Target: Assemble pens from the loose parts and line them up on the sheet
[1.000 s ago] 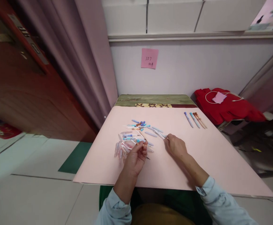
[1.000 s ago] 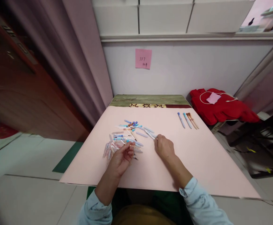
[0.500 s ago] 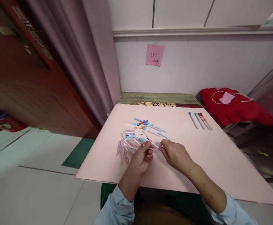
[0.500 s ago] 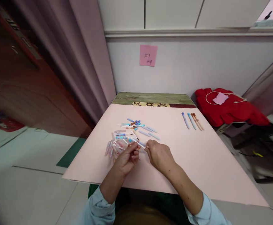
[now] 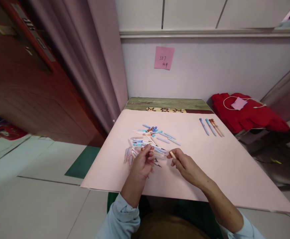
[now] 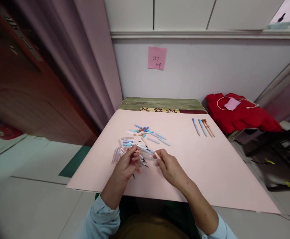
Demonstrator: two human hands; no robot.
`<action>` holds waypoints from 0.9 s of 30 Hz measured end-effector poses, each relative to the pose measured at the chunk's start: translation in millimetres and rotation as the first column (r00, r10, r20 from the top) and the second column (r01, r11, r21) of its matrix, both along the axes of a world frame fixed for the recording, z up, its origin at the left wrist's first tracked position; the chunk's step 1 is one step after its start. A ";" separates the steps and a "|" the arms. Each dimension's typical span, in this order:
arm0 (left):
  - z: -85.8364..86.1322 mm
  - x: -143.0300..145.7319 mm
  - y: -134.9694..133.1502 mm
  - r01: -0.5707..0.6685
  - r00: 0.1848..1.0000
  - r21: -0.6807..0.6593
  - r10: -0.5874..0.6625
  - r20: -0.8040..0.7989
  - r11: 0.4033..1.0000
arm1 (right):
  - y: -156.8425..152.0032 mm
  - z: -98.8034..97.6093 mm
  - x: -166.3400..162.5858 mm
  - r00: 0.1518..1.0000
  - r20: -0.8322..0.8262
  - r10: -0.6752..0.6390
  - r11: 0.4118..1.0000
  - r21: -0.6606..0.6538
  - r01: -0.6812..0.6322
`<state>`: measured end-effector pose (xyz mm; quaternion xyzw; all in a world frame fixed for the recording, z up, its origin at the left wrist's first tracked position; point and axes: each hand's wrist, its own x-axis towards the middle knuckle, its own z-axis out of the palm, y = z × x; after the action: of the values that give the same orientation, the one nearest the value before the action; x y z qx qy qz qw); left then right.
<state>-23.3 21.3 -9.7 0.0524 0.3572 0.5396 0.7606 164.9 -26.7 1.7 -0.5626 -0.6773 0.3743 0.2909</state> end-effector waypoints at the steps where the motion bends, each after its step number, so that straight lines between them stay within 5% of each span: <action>1: 0.0 -0.5 -0.5 -0.001 1.000 0.001 0.001 0.001 1.000 | -0.6 -0.6 -0.2 1.000 -0.029 -0.009 1.000 0.010 0.009; 7: 1.4 -0.3 -4.4 -0.009 1.000 0.043 0.010 -0.024 0.999 | 0.2 -8.8 1.3 0.976 -0.108 -0.190 0.974 0.102 0.201; 21: -0.5 10.4 -13.4 0.010 0.998 0.063 -0.006 -0.063 0.998 | -3.3 -8.5 -7.9 0.975 -0.139 -0.171 0.978 0.097 0.185; 27: 2.1 17.8 -18.0 0.073 0.997 0.059 -0.071 -0.042 0.996 | 0.0 -21.7 -19.2 0.837 -0.486 -0.253 0.966 -0.078 0.247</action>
<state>-5.5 3.3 -7.5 0.0988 0.3536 0.5212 0.7705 145.7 -26.7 -20.0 -0.5341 -0.4995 0.4678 0.4963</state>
